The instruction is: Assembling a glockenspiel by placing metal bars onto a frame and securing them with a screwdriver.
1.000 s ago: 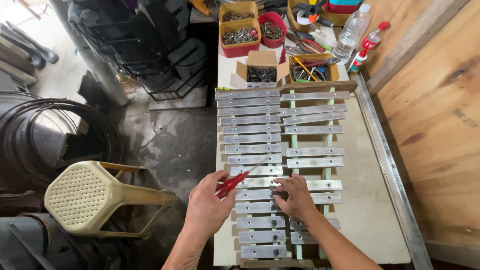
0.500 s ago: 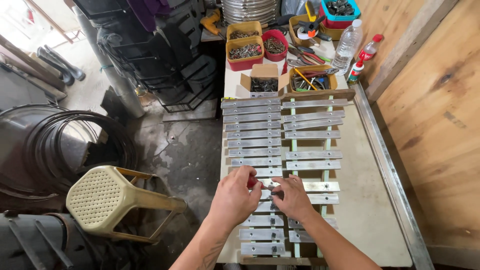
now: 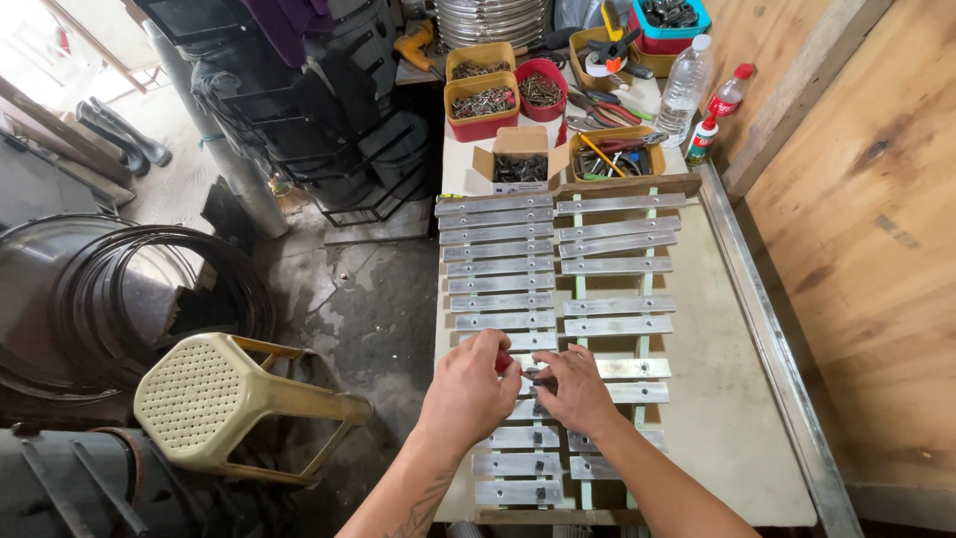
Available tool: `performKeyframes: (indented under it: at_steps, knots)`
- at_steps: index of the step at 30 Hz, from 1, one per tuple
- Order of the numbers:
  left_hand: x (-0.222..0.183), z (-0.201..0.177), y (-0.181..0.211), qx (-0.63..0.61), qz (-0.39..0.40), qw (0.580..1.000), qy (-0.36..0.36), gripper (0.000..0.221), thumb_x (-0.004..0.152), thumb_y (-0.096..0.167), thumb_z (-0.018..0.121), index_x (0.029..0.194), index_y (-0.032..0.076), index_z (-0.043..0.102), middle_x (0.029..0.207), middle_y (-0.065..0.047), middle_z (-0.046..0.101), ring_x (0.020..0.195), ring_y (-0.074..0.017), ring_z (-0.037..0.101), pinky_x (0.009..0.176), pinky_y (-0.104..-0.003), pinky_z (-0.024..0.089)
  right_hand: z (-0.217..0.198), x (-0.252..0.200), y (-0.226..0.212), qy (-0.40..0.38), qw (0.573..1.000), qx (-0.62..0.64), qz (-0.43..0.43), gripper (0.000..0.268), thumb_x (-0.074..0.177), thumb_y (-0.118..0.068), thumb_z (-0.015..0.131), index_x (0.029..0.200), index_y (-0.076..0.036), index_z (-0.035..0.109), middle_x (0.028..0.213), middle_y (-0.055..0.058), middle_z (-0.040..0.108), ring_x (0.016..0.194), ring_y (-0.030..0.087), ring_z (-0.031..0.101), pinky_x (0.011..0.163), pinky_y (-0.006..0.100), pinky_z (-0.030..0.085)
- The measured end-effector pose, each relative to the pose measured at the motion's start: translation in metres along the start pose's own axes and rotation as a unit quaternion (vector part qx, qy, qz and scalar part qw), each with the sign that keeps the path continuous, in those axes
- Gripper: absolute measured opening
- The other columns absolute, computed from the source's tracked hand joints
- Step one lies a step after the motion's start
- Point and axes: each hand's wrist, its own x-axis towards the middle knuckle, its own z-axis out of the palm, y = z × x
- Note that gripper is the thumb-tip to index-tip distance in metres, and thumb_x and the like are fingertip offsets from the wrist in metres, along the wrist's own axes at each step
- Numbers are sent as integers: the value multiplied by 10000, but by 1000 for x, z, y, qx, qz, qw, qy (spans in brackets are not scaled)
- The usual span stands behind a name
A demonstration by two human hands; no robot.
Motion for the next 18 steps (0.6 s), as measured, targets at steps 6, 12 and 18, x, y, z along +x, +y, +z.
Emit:
performKeyframes:
  at_steps: [6, 12, 18]
  knots:
    - [7, 0, 12, 38, -16, 999, -26, 209, 939, 225, 627, 1052, 55, 586, 823, -73, 675, 729, -324, 631, 664, -472, 513, 4, 3, 2, 3, 1000, -8, -8, 418, 824, -263, 652, 1234, -192, 616, 904, -61, 817, 1080, 187, 650, 1201, 455, 272]
    - [8, 10, 8, 90, -15, 996, 2, 374, 959, 398, 713, 1041, 76, 540, 801, -123, 680, 686, -380, 654, 568, -503, 510, 15, 2, 13, 30, 999, -19, -29, 426, 815, -271, 679, 1221, -149, 643, 861, -67, 796, 993, 189, 652, 1190, 473, 300]
    - [6, 18, 9, 144, -2, 989, 43, 491, 953, 544, 728, 914, 101, 519, 691, -84, 648, 577, -312, 644, 466, -437, 495, 15, 2, 12, 38, 999, -23, -30, 281, 823, -280, 680, 1054, -120, 681, 838, -62, 782, 959, 188, 653, 1195, 470, 308]
